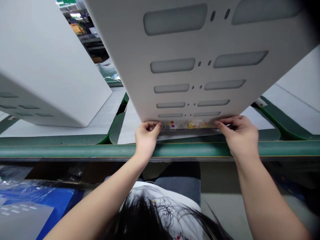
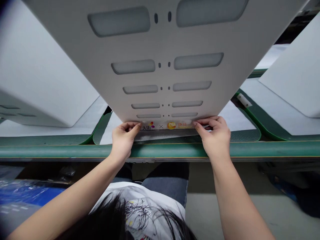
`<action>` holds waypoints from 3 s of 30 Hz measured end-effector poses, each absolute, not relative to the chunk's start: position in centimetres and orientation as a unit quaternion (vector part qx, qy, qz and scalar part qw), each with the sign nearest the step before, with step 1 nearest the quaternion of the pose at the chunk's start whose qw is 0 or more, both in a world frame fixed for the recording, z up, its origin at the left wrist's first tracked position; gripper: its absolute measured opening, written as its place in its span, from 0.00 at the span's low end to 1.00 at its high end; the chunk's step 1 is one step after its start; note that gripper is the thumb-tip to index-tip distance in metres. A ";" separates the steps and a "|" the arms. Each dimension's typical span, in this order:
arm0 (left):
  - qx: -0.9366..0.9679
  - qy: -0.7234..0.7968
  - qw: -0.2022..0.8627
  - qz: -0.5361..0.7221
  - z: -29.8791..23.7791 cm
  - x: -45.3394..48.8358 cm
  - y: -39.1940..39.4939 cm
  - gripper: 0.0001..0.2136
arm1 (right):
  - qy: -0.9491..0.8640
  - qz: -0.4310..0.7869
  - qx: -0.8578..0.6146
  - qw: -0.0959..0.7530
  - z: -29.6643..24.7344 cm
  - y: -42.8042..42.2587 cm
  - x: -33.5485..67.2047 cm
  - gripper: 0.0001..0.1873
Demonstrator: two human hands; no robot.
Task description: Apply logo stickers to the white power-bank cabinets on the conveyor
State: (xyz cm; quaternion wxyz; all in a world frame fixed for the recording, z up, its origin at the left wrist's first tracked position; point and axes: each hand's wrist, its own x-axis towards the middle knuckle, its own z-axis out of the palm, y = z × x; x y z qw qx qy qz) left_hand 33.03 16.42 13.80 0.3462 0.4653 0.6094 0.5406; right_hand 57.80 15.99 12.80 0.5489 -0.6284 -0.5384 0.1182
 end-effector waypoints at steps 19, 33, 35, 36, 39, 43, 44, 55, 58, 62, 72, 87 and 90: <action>0.482 0.617 0.323 0.533 13.3 32.8 16.7 0.12 | -0.535 0.114 -0.627 0.554 12.7 16.4 57.6 0.08; 0.476 0.609 0.317 0.549 13.2 33.0 16.9 0.11 | -0.529 0.117 -0.630 0.556 13.2 16.5 57.2 0.06; 0.479 0.608 0.317 0.548 13.2 33.0 16.9 0.11 | -0.528 0.115 -0.632 0.555 13.2 16.5 57.2 0.06; 0.480 0.609 0.316 0.547 13.2 33.0 16.8 0.11 | -0.529 0.115 -0.633 0.553 13.2 16.5 57.2 0.06; 0.481 0.618 0.310 0.539 13.2 33.0 16.9 0.11 | -0.531 0.110 -0.636 0.549 13.2 16.6 57.2 0.06; 0.483 0.626 0.300 0.533 13.2 33.1 16.9 0.12 | -0.530 0.103 -0.640 0.547 13.2 16.5 57.1 0.06; 0.484 0.628 0.296 0.532 13.2 33.1 16.9 0.12 | -0.530 0.100 -0.642 0.545 13.2 16.5 57.0 0.06; 0.493 0.659 0.266 0.502 13.8 33.5 16.7 0.10 | -0.532 0.071 -0.668 0.515 13.7 16.4 56.7 0.05; 0.496 0.675 0.245 0.488 13.8 33.7 16.8 0.08 | -0.532 0.030 -0.681 0.502 13.7 16.5 56.7 0.07; 0.447 0.700 0.208 0.517 13.6 33.5 17.3 0.11 | -0.553 -0.055 -0.720 0.415 13.5 16.4 57.8 0.18; 0.572 0.523 0.306 0.554 13.5 26.5 18.8 0.36 | -0.912 -0.204 -0.196 0.296 15.5 17.8 53.8 0.24; 0.638 0.531 0.288 0.478 13.4 26.8 18.5 0.26 | -0.952 -0.194 0.056 0.229 14.6 22.1 49.6 0.19; 0.641 0.542 0.272 0.471 13.4 26.9 18.5 0.26 | -0.955 -0.190 0.047 0.221 15.1 21.9 51.3 0.20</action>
